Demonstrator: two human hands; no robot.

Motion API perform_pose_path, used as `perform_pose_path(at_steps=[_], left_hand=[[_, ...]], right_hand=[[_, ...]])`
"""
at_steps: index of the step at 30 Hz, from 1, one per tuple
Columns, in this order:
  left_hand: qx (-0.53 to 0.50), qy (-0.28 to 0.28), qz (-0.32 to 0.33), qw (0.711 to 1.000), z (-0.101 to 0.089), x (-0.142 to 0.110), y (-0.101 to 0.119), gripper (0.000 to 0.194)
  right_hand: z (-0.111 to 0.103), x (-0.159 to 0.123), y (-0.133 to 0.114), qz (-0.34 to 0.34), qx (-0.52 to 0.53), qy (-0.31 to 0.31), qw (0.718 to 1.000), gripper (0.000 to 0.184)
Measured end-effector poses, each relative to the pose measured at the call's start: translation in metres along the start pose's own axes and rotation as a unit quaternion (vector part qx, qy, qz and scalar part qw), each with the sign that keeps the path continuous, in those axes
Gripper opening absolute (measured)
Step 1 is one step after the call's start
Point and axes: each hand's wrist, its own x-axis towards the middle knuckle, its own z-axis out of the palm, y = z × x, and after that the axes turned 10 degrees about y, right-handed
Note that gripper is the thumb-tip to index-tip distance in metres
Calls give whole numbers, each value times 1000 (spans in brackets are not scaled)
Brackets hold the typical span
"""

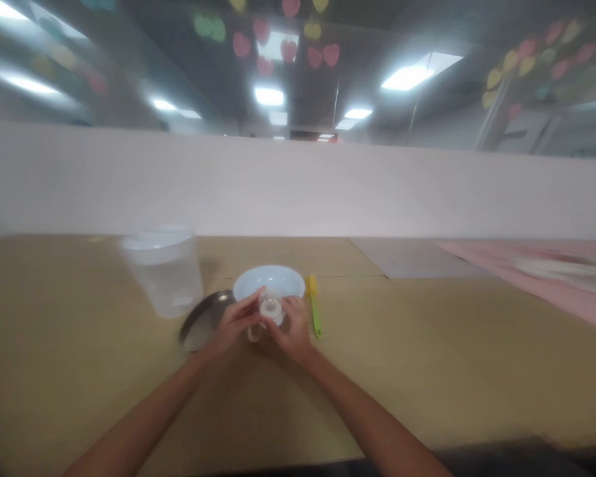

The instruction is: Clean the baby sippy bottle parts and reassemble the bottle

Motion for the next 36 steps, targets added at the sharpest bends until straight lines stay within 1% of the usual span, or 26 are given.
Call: perform_pose_path(at_steps=[3,10,17,22,28,33,36], left_hand=[[20,4,8,1000,-1,-1,-1,58],[83,14,33,996,-3,-2,-2,56],[100,17,51,994,-3,-2,2,55],[96,22,46,994,-3,-2,1,54],[82,22,44,995,-3,-1,1,55],[91,21,55,994,-3,-2,1,56],[116,8,77,990,-4,-2,3,55]], right_hand=[[0,-1,0,4,12,-9,1000,28],[0,-2,0,-2,19,-4,1000,28],[2,-6,4,-2,9,-2,1000,32],[4,-9,6,-8,-19,4,1000,33],[3,-7,3,-29,-56,-3,998,27],[5,-8,1,-31,-83,4,996,25],[6,-9,5,-42,-102,3,994,26]])
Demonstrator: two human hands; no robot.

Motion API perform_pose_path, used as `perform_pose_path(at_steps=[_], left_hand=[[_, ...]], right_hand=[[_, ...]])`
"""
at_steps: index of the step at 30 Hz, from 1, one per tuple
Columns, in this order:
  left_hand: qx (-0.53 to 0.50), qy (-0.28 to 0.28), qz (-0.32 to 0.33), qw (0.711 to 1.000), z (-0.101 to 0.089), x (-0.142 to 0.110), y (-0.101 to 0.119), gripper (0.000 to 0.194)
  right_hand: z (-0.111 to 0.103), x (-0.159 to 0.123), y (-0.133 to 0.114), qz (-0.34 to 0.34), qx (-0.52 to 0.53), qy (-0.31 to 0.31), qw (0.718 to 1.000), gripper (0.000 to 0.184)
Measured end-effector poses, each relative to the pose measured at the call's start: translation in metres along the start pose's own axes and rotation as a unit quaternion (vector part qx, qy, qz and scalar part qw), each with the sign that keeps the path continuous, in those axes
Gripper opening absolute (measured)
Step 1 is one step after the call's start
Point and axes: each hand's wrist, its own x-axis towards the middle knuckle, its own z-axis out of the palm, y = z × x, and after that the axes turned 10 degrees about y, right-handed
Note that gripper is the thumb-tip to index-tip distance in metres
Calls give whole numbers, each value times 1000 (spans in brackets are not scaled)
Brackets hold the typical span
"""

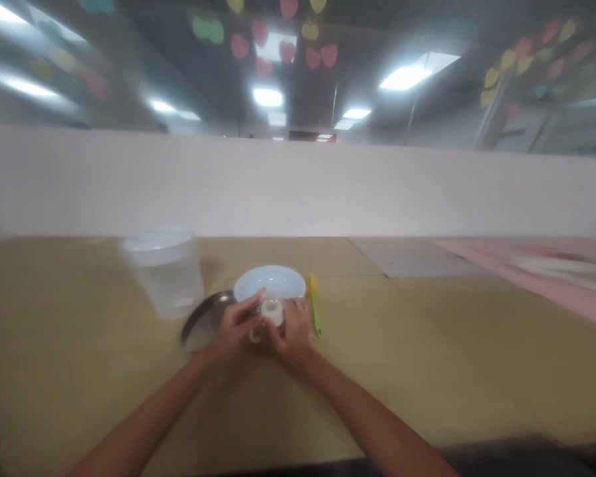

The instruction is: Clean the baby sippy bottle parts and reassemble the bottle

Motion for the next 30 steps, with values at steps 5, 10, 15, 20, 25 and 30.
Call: perform_pose_path(at_steps=[5,10,15,20,25,30], left_hand=[[46,-9,52,998,-8,3,-2,59],[84,42,107,990,-15,2,-6,57],[183,-7,162,970,-4,-8,-5,60],[238,-24,178,955,10,-12,-13,75],[249,-17,151,957,13,-11,-16,55],[227,-28,146,963,15,-13,-10,59]], right_hand=[[-2,0,12,-20,10,3,1000,54],[-8,4,21,2,52,47,998,59],[-9,5,18,-11,70,24,997,51],[-7,6,13,-30,35,2,999,48],[-6,6,14,15,71,-9,997,40],[-5,2,15,57,94,5,994,39]])
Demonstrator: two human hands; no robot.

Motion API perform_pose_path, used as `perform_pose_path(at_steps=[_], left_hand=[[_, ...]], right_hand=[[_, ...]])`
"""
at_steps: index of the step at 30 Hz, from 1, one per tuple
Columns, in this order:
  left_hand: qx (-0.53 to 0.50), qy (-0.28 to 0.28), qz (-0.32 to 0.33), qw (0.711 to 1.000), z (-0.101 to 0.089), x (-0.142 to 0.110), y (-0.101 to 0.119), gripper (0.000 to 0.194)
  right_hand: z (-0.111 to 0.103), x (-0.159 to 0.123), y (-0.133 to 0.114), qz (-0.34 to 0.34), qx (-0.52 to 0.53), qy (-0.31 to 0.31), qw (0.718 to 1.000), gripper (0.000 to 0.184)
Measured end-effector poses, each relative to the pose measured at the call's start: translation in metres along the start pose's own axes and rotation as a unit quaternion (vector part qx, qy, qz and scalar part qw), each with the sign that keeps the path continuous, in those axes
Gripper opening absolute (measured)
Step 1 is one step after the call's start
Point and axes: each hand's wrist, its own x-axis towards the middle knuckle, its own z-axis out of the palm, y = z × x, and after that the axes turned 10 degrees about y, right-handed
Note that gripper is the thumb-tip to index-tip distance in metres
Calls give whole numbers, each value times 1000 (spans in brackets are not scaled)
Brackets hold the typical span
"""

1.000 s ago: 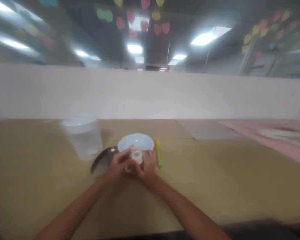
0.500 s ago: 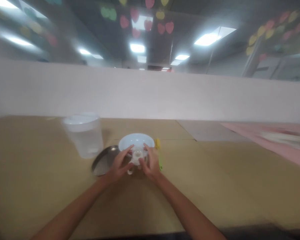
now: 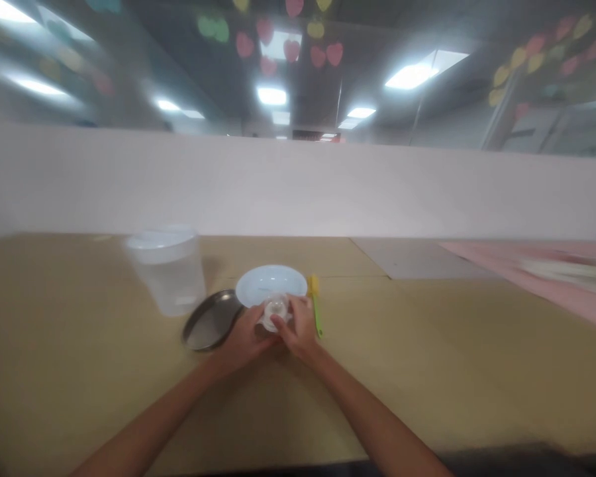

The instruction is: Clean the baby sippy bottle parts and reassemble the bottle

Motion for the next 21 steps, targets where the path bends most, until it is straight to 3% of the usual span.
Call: perform_pose_path(at_steps=[3,9,13,21], left_hand=[[16,-2,8,1000,0,-1,1,63],[94,-22,57,994,-1,0,-6,67],[133,-15,70,989,-1,1,-6,58],[141,0,80,987,1,2,-8,55]], right_hand=[[0,1,-2,13,-2,14,1000,38],[1,-1,-4,-21,-22,18,999,38],[5,-8,-4,-22,-2,34,999,43],[2,-3,-9,-12,14,121,993,52]])
